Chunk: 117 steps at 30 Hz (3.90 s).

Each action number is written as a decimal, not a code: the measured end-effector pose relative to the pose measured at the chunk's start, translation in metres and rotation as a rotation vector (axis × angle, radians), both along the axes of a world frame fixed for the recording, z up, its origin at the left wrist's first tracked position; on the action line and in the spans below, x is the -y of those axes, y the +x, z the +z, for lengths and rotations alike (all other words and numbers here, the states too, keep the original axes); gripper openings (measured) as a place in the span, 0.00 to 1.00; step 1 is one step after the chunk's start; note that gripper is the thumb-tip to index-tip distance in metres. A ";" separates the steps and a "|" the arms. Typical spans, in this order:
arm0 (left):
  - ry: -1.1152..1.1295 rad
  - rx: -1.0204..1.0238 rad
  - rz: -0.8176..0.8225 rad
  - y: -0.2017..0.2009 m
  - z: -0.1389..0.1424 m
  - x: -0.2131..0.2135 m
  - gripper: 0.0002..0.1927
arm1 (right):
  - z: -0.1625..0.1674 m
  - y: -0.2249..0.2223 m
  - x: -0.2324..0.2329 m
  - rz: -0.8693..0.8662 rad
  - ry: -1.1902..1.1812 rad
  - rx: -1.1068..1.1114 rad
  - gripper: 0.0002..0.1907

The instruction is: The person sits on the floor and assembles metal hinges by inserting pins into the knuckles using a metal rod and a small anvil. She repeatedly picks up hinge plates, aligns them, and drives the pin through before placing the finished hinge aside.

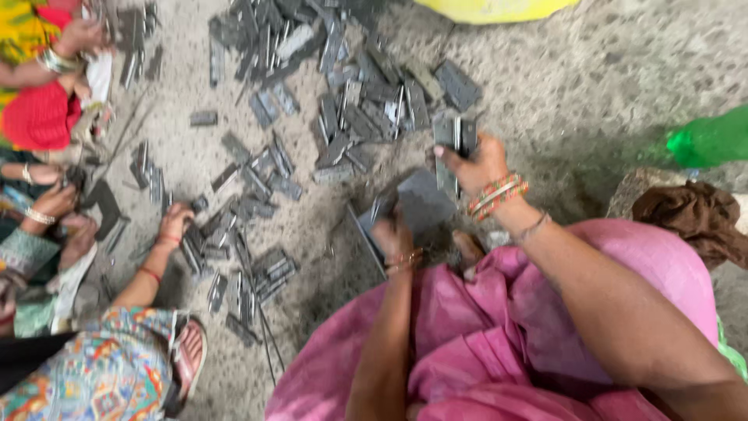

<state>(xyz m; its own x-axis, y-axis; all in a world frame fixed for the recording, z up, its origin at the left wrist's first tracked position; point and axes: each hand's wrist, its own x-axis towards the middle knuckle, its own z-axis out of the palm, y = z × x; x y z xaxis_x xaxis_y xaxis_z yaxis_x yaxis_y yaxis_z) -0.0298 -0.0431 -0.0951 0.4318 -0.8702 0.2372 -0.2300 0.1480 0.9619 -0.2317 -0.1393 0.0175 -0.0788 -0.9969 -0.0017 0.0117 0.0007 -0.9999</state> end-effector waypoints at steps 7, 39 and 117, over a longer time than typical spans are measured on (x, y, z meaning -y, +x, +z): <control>0.269 0.345 0.102 -0.003 0.000 0.010 0.14 | 0.005 0.000 -0.003 0.037 0.001 -0.065 0.10; 0.195 0.576 0.226 0.013 0.070 0.010 0.11 | 0.000 0.001 0.002 -0.011 0.109 -0.165 0.10; 0.505 0.790 -0.125 -0.050 0.083 0.122 0.18 | 0.079 -0.057 0.024 -0.318 0.041 0.791 0.17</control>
<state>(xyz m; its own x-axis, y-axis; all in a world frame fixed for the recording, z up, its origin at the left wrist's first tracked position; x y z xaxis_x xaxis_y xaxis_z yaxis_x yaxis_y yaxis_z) -0.0801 -0.1655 -0.0118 0.2037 -0.9790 0.0036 -0.8529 -0.1756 0.4917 -0.2891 -0.1634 0.0963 -0.3150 -0.9256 -0.2098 0.7125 -0.0846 -0.6966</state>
